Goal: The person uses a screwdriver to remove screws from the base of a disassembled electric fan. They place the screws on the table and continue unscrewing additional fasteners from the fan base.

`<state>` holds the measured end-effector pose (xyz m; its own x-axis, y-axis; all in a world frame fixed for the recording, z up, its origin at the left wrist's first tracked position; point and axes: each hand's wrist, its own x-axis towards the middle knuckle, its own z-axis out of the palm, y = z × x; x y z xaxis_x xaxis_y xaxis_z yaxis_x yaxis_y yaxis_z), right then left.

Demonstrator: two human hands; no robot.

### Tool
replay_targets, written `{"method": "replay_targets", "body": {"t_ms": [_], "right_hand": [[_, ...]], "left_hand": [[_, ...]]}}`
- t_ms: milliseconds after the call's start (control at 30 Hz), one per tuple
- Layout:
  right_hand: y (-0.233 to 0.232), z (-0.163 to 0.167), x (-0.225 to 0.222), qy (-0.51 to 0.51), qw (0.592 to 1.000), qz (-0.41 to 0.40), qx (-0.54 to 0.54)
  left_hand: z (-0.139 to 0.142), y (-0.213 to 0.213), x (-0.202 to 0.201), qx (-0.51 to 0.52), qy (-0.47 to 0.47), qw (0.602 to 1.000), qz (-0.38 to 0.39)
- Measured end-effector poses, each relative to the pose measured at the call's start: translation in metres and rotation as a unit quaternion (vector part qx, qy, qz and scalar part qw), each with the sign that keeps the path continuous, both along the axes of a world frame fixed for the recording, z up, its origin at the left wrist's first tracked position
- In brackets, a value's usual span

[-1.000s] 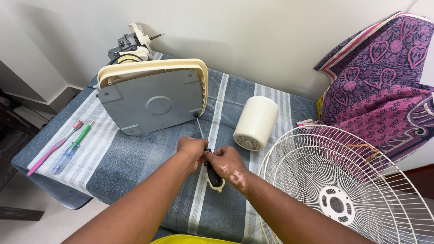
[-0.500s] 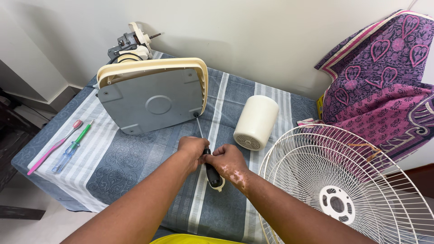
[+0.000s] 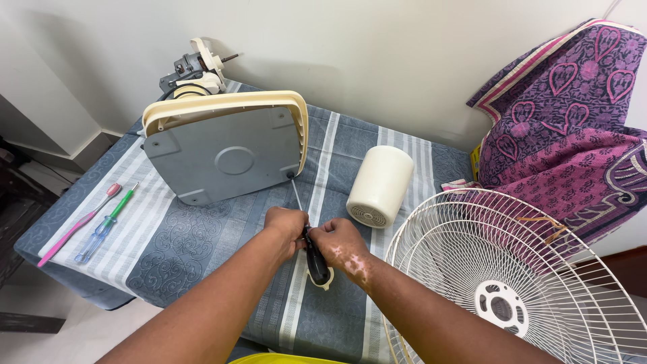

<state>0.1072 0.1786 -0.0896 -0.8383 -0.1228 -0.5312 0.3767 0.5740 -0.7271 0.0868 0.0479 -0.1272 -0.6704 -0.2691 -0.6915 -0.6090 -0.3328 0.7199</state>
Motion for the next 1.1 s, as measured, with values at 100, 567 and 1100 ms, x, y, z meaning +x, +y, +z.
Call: {"method": "replay_targets", "body": {"t_ms": [100, 567, 1100], "right_hand": [[0.001, -0.001, -0.001, -0.007, 1.0, -0.003, -0.014], [0.003, -0.013, 0.0, -0.012, 0.998, -0.012, -0.06], [-0.001, -0.008, -0.001, -0.039, 0.999, 0.011, -0.032]], "left_hand": [[0.001, 0.0, 0.0, 0.011, 0.0, 1.0, 0.012], [-0.008, -0.005, -0.007, 0.007, -0.013, 1.0, -0.024], [0.0, -0.008, -0.004, 0.018, 0.001, 1.0, -0.021]]}}
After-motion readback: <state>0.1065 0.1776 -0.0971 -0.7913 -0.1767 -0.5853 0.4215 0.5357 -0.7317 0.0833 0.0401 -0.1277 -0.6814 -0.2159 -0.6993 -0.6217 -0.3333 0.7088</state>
